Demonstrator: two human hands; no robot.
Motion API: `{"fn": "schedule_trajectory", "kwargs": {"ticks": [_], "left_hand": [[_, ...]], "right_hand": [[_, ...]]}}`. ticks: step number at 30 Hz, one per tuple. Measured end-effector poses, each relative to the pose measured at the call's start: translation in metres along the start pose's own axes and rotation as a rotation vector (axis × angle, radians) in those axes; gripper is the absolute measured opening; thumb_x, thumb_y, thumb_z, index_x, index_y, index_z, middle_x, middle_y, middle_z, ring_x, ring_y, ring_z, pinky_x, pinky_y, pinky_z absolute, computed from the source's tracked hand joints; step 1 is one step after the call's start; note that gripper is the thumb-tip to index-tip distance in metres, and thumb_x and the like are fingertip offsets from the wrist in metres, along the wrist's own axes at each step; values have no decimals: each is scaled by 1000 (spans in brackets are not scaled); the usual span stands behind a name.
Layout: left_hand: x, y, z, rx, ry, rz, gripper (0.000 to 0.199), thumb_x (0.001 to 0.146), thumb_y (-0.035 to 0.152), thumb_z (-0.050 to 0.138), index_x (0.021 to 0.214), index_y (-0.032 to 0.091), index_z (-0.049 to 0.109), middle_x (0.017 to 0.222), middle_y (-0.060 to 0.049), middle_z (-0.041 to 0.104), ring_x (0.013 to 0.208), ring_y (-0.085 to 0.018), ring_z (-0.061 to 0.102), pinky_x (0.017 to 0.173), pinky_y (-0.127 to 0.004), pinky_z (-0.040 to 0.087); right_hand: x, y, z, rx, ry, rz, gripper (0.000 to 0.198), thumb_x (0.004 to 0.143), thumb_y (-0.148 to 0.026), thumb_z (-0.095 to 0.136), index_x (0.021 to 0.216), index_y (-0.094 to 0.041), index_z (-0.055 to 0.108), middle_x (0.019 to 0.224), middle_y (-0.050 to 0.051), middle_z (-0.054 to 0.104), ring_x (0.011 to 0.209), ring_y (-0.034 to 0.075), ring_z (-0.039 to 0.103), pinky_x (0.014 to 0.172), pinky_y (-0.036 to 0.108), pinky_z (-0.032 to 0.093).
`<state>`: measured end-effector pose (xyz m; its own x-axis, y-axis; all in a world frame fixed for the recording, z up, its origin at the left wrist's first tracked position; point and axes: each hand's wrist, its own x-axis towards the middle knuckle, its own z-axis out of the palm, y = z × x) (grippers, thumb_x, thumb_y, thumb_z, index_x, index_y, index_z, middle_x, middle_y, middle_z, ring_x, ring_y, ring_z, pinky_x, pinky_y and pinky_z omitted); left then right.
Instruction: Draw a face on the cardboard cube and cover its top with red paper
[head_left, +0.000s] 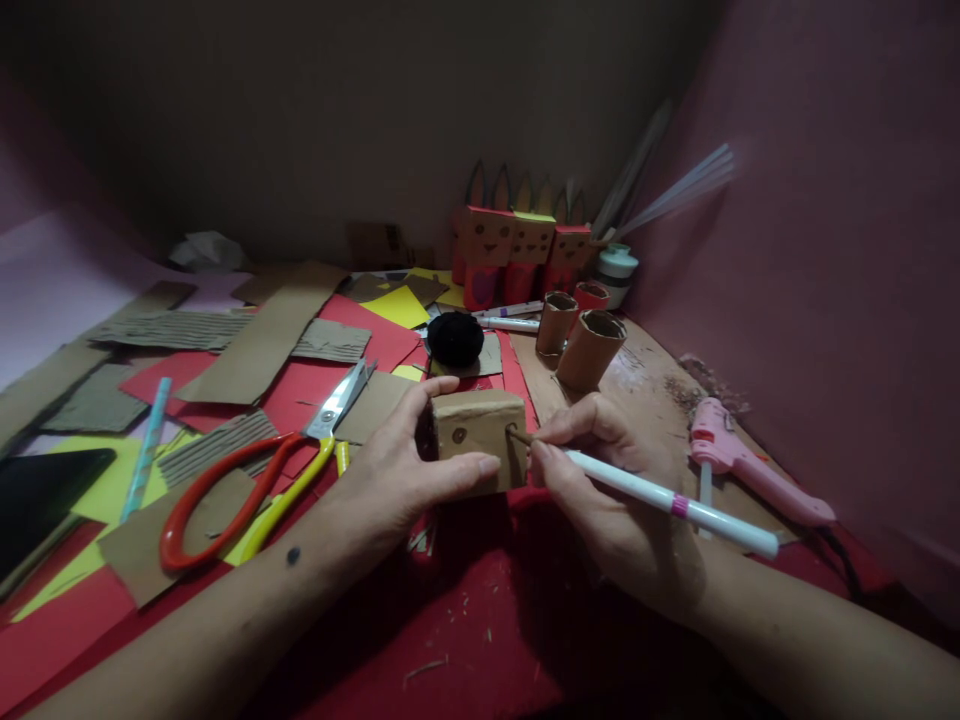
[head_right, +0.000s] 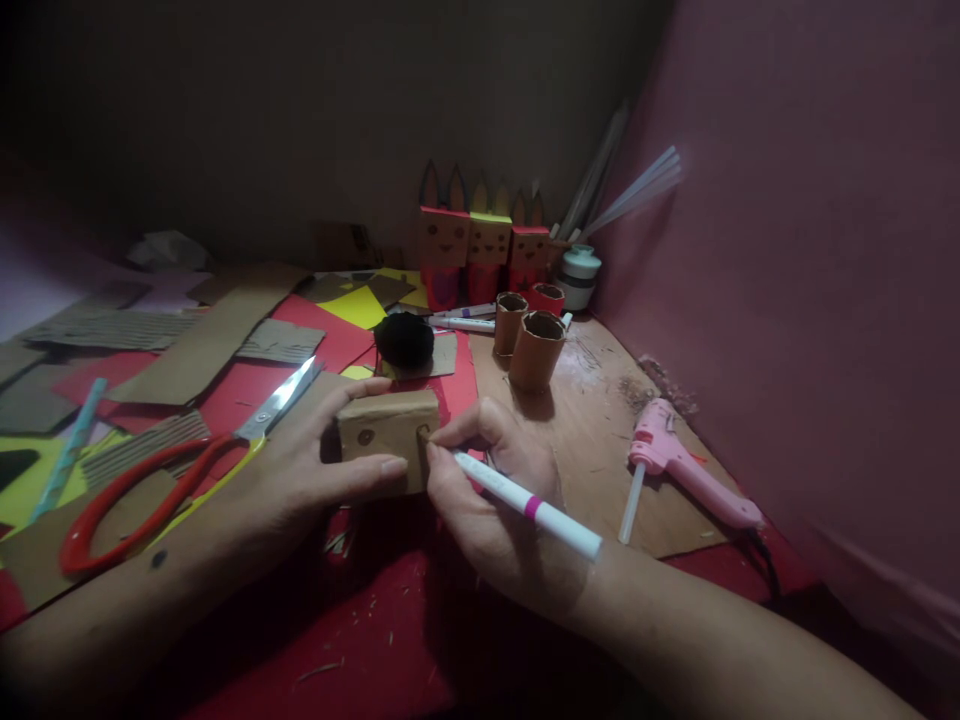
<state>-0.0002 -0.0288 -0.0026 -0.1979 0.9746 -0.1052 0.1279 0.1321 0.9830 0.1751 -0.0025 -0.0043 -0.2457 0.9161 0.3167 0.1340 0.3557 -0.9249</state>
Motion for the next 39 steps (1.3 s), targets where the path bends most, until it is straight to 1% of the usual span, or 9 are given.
{"fn": "schedule_trajectory", "kwargs": {"ticks": [4,8,13,18,22,27,31,39], "left_hand": [[0,1,0,22,2,-1,73,64,38,84,130,25,57,107,-5,74,102,-31,70,85,-40,57],[0,1,0,38,8,-3,73,62,38,85,129,26,59,105,-4,74,101,-31,71,83,-39,58],[0,0,1,-44,8,-2,71,61,36,86,126,26,60,103,-4,75,99,-31,72,81,-38,59],[0,1,0,-4,3,-10,73,62,37,86,129,26,58,108,-7,75,101,-34,71,84,-43,59],[0,1,0,-20,0,-15,74,61,39,86,128,26,58,110,-7,75,104,-35,71,85,-44,60],[0,1,0,-38,-3,-12,74,61,38,87,128,25,59,108,-7,75,103,-34,71,83,-41,60],[0,0,1,-79,8,-10,72,60,36,88,126,25,60,104,-5,75,100,-32,72,82,-39,59],[1,0,-1,-41,-16,-19,74,64,35,86,131,24,56,111,-5,73,102,-29,71,81,-36,58]], "right_hand": [[0,-1,0,8,3,10,11,79,-25,66,74,-22,56,58,-4,55,46,10,47,43,22,37],[0,-1,0,5,20,28,11,80,-27,64,74,-22,56,57,-4,55,46,10,48,42,22,38],[0,1,-1,-1,37,-15,11,81,-26,64,74,-23,56,55,-5,54,44,10,48,40,22,38],[-1,7,-2,-25,29,-67,11,85,-25,64,77,-23,57,59,-4,56,48,10,49,42,23,37],[-2,8,-2,-13,20,-62,12,86,-24,64,77,-24,55,59,-5,55,48,10,47,43,22,35],[-1,5,-2,-19,30,-70,13,86,-23,63,77,-24,54,59,-4,55,47,10,47,42,23,35],[0,4,-4,-58,11,-100,11,86,-22,60,77,-23,54,61,-3,56,47,10,48,42,23,35],[0,2,-4,-112,30,-121,11,84,-24,59,74,-22,56,57,-3,55,44,10,47,40,22,35]]}}
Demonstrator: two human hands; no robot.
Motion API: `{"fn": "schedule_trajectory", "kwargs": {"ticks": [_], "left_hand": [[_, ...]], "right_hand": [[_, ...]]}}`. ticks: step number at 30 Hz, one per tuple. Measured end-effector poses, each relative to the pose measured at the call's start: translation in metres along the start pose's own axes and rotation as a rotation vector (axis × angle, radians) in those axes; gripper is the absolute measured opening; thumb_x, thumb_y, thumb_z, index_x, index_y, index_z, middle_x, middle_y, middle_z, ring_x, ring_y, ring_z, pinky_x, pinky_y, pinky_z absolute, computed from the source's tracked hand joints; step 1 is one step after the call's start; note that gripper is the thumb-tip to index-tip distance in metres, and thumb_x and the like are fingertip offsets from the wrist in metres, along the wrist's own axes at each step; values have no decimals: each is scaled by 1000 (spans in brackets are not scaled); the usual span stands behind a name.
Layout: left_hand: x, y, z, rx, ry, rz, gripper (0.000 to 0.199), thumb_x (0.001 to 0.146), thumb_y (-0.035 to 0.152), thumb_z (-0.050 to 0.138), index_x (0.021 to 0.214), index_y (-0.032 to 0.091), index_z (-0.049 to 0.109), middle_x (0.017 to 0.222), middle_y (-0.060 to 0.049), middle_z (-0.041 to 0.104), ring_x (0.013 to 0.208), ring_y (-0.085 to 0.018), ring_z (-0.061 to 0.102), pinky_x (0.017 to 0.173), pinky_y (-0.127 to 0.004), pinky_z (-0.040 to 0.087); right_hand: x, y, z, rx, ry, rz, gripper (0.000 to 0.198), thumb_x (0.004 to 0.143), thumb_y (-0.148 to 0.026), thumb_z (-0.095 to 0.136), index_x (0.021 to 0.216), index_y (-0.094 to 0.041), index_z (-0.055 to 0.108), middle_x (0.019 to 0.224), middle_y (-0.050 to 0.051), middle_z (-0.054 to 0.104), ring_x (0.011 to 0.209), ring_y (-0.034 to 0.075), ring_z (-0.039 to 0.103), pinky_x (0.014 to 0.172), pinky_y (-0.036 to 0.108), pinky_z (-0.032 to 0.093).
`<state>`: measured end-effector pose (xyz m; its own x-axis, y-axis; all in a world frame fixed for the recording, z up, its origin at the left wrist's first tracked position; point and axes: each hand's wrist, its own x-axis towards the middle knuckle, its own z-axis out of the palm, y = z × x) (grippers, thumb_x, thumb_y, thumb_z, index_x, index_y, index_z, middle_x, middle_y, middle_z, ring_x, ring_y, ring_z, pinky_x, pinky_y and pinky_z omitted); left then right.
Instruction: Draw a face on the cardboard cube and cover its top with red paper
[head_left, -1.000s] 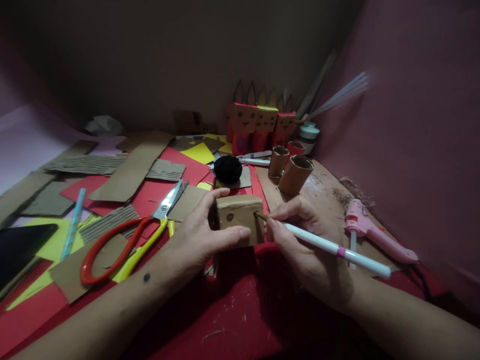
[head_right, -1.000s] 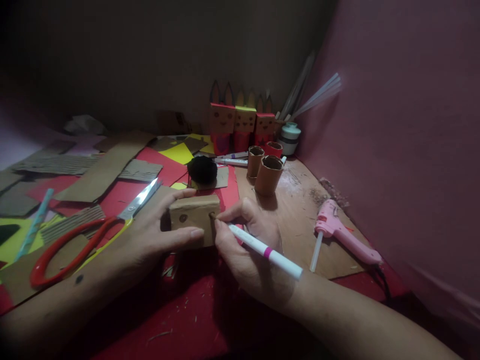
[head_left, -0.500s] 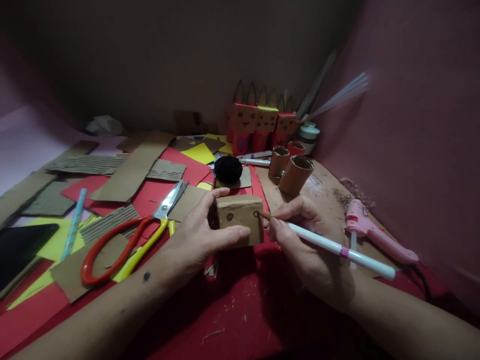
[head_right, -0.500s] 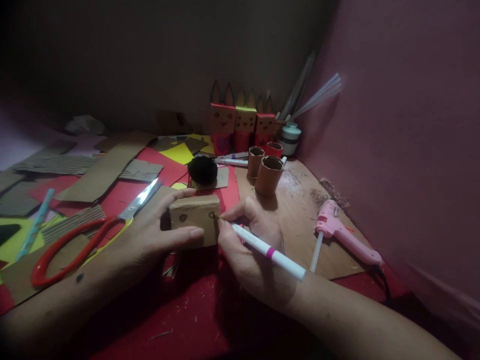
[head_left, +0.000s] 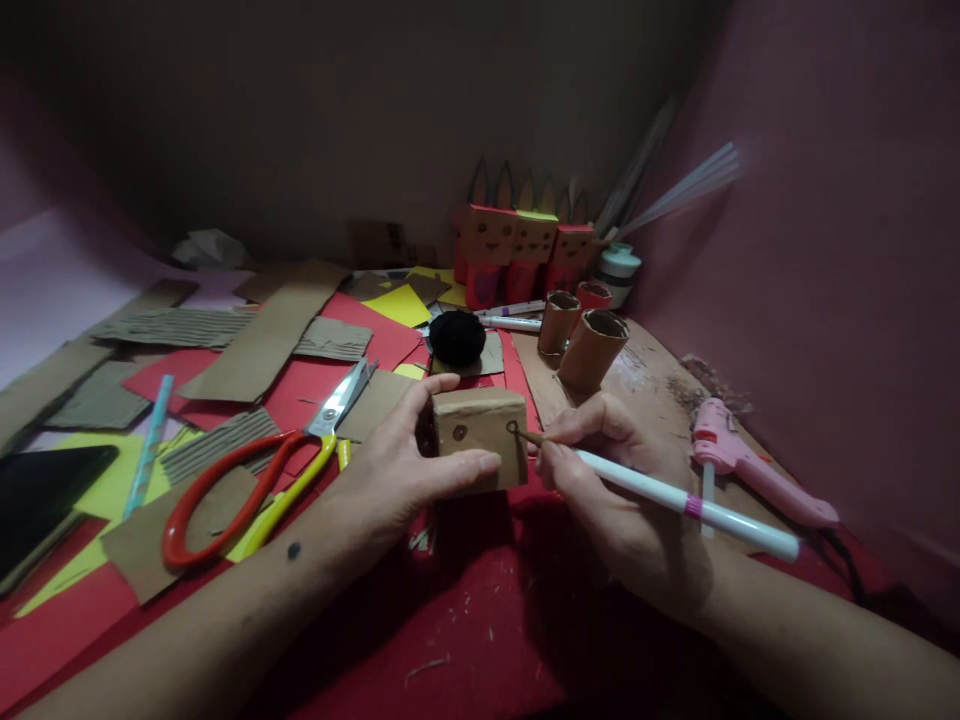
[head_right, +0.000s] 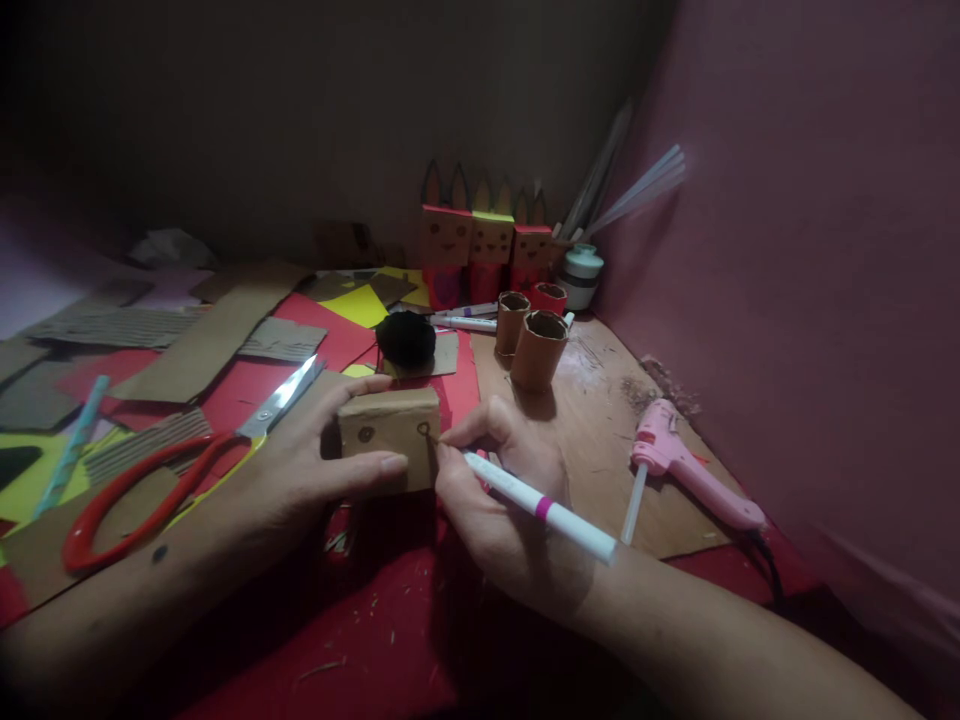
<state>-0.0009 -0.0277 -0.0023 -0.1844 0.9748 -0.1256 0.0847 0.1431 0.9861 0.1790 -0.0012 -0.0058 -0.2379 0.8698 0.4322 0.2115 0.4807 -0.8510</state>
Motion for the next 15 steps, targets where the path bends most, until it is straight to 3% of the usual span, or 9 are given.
{"fn": "schedule_trajectory", "kwargs": {"ticks": [15], "left_hand": [[0,-1,2,26,26,20,72,62,35,86,128,25,59,106,-5,75,99,-31,73,80,-38,61]], "right_hand": [[1,-3,1,72,-9,35,10,79,-24,61,72,-22,55,54,-6,47,42,9,41,39,21,31]]}}
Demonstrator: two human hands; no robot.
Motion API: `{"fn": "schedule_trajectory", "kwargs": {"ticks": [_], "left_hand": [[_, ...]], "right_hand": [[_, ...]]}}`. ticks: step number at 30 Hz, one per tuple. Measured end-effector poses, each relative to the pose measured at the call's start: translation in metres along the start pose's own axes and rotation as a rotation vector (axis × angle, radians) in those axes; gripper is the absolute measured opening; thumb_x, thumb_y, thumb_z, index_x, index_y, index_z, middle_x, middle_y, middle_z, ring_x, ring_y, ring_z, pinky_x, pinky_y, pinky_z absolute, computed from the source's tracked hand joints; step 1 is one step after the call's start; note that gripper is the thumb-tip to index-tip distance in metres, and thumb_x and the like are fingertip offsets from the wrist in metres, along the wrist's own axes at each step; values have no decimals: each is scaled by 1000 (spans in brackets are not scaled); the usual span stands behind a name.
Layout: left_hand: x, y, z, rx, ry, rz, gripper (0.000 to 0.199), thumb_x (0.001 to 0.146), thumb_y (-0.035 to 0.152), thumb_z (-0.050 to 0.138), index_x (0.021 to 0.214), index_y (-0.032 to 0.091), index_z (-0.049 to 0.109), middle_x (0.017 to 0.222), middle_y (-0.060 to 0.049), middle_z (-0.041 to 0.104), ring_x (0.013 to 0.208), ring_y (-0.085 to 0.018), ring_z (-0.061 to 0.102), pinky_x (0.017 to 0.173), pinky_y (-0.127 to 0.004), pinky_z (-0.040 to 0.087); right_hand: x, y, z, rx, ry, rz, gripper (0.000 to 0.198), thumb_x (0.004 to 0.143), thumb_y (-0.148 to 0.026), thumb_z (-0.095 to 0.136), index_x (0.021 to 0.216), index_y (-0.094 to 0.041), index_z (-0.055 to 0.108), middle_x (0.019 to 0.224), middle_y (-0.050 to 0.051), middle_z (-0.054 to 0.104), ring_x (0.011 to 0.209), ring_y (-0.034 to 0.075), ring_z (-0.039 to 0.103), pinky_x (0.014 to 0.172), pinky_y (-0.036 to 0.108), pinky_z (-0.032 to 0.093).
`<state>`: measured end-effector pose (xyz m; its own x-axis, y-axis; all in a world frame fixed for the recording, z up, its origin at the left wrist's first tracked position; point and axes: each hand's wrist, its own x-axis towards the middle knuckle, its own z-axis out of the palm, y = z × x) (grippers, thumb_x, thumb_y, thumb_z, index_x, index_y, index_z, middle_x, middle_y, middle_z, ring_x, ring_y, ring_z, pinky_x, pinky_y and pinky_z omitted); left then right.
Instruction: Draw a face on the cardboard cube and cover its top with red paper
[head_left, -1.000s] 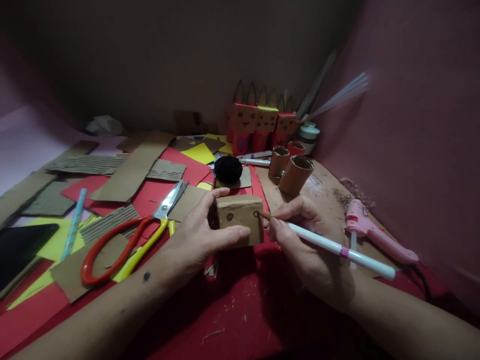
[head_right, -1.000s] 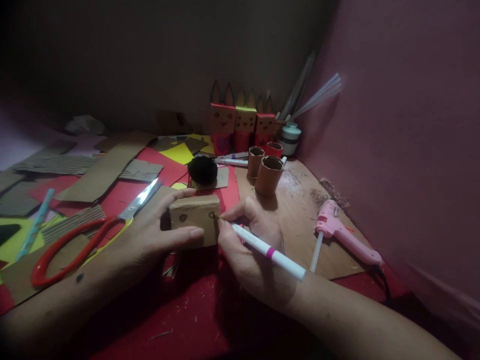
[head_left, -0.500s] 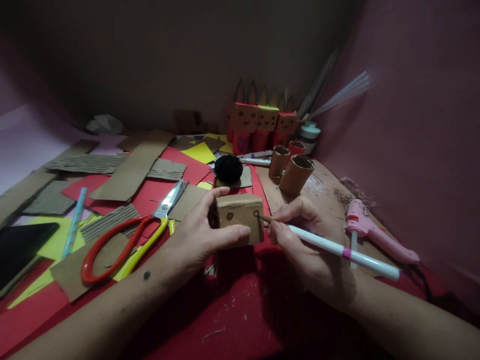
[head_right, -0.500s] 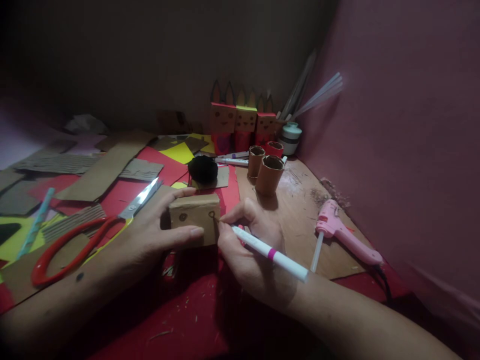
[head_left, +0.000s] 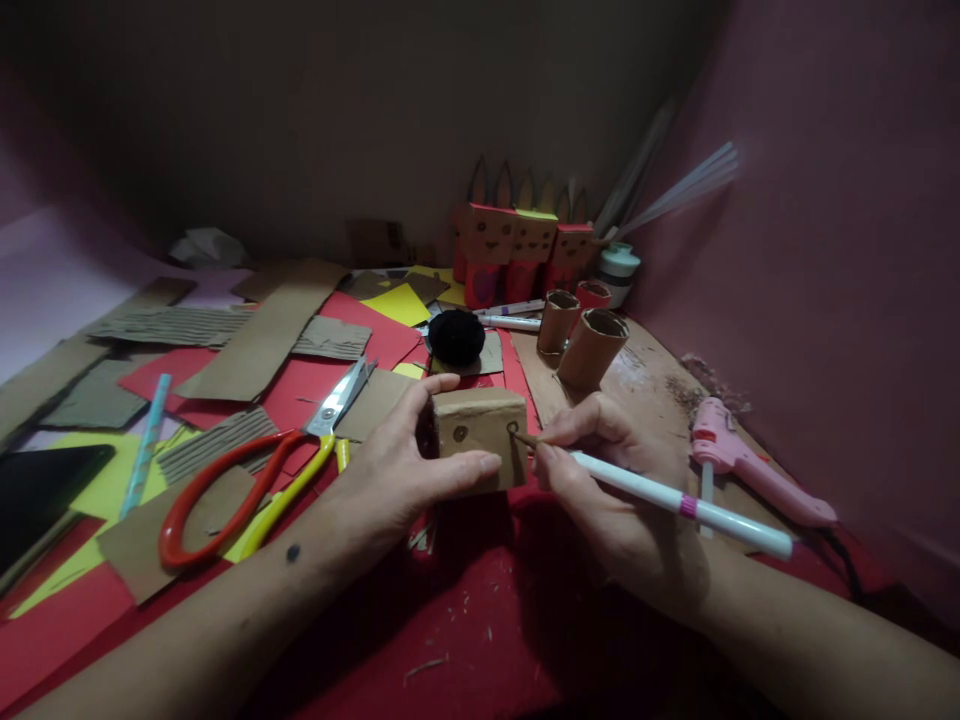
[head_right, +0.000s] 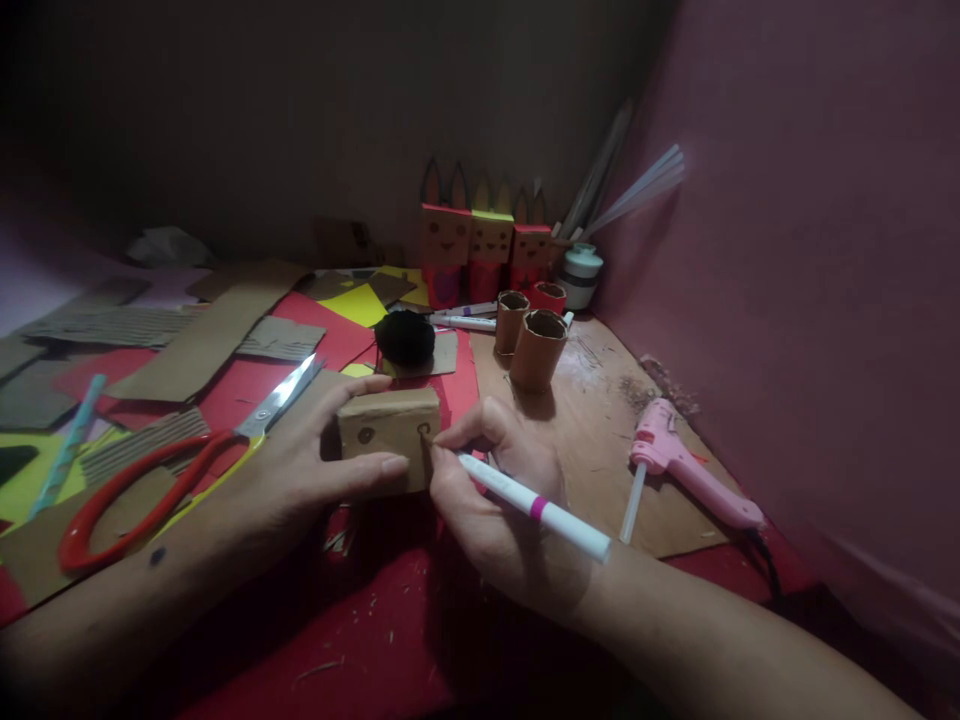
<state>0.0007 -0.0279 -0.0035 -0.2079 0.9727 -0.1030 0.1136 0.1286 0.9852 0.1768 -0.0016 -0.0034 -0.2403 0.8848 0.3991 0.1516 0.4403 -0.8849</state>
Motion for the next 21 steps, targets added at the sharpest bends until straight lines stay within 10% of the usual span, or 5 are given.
{"fn": "schedule_trajectory", "kwargs": {"ticks": [21], "left_hand": [[-1,1,0,-31,-8,-9,70,63,33,85,127,25,58,107,-5,75,101,-31,72,82,-37,60]], "right_hand": [[-2,4,1,55,-36,54,9,82,-26,64,77,-22,57,58,-4,53,45,10,45,42,23,37]]}}
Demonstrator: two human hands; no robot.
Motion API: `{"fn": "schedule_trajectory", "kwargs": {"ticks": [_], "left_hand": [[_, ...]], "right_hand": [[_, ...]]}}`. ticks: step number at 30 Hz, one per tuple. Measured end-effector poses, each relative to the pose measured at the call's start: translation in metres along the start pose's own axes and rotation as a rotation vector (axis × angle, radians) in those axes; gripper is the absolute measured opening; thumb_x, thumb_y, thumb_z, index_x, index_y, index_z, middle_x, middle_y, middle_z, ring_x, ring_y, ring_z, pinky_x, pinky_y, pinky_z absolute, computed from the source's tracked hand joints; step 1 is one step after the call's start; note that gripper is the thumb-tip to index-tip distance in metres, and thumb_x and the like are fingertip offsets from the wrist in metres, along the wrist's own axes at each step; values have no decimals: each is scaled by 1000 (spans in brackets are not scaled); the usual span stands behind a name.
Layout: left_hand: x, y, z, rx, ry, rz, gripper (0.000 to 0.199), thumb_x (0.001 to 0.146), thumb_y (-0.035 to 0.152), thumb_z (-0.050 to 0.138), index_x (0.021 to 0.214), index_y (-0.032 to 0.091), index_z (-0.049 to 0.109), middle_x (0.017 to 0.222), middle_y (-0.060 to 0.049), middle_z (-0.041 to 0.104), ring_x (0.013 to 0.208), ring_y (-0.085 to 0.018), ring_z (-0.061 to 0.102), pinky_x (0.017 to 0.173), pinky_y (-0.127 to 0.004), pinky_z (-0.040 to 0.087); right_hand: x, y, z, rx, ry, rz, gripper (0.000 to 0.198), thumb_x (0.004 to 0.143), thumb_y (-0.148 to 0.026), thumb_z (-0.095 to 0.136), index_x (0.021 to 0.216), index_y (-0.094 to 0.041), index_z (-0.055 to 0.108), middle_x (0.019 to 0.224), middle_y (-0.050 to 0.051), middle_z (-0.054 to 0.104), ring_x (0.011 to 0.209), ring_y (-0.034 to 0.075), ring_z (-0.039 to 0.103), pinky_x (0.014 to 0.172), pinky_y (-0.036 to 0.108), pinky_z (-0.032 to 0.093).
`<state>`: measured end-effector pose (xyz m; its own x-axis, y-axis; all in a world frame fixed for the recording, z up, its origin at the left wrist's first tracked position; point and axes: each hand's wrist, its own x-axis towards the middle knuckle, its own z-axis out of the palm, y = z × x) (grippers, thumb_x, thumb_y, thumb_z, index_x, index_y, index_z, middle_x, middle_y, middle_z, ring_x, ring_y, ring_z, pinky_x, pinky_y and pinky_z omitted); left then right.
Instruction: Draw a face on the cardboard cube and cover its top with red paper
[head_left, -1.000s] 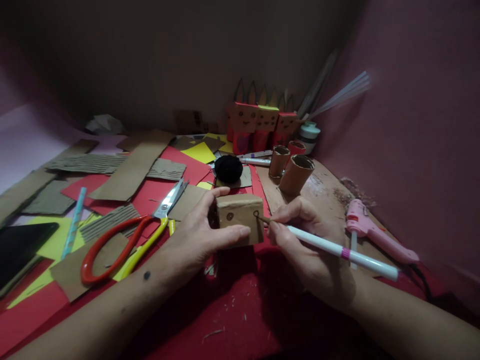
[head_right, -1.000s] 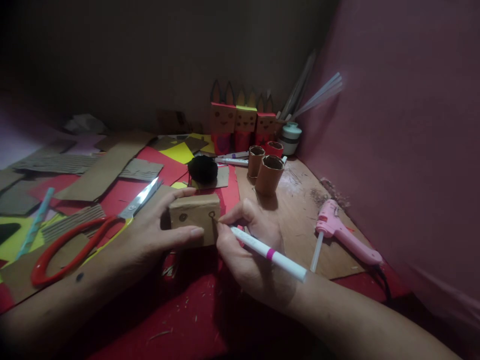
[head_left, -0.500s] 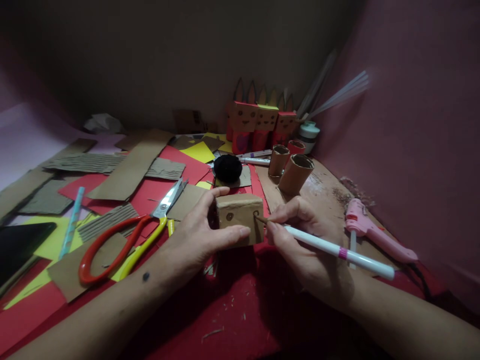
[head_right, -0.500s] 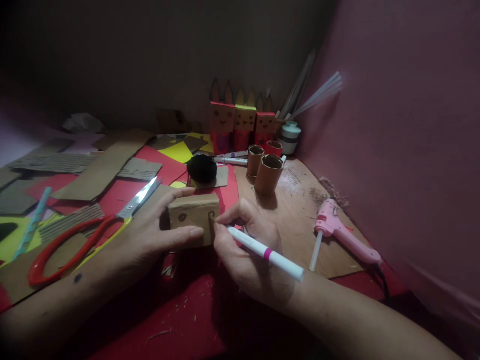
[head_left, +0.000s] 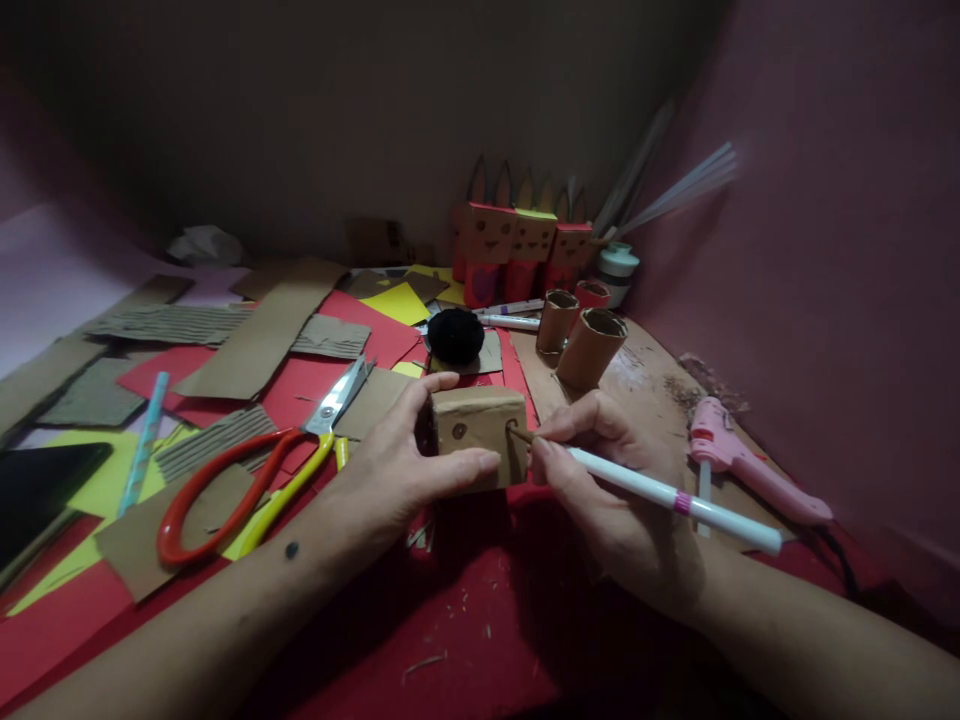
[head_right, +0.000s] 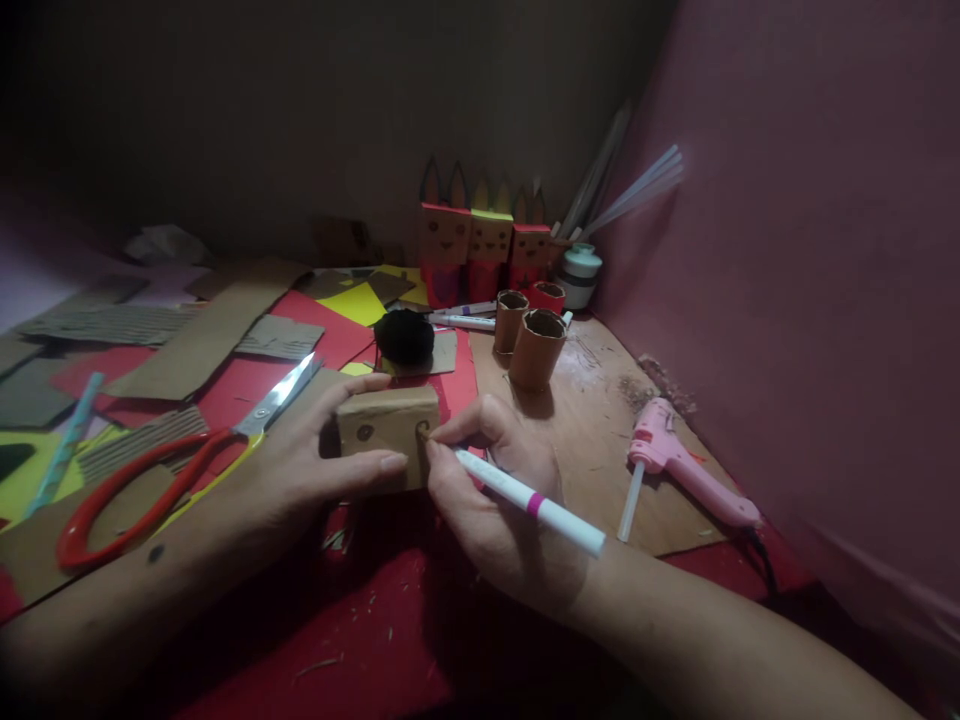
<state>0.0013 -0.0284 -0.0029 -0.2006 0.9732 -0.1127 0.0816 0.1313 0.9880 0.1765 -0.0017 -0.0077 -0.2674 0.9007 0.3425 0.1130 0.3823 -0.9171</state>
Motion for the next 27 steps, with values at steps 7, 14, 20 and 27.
{"fn": "schedule_trajectory", "kwargs": {"ticks": [7,14,20,27], "left_hand": [[0,2,-1,-11,-20,-10,72,65,33,85,130,24,56,109,-6,75,102,-31,72,81,-37,61],[0,2,-1,41,-10,1,71,65,37,85,129,25,57,110,-7,75,104,-33,72,82,-39,62],[0,2,-1,24,-21,-16,72,65,36,86,129,25,55,107,-4,75,101,-29,73,78,-34,60],[-1,2,-1,13,-23,4,70,66,34,84,129,24,56,110,-6,75,105,-32,72,82,-36,61]], "right_hand": [[-1,1,-2,10,-13,-4,10,83,-25,63,77,-22,55,55,-7,48,44,9,41,41,22,33],[1,0,-3,1,-12,-25,11,81,-23,63,75,-23,55,55,-7,47,44,9,42,42,22,33],[0,-2,-2,-1,3,-8,10,81,-24,63,75,-22,55,55,-6,48,44,9,42,41,21,33],[0,0,0,-8,17,-10,10,82,-25,64,75,-22,57,55,-5,51,43,10,45,40,22,35]]}}
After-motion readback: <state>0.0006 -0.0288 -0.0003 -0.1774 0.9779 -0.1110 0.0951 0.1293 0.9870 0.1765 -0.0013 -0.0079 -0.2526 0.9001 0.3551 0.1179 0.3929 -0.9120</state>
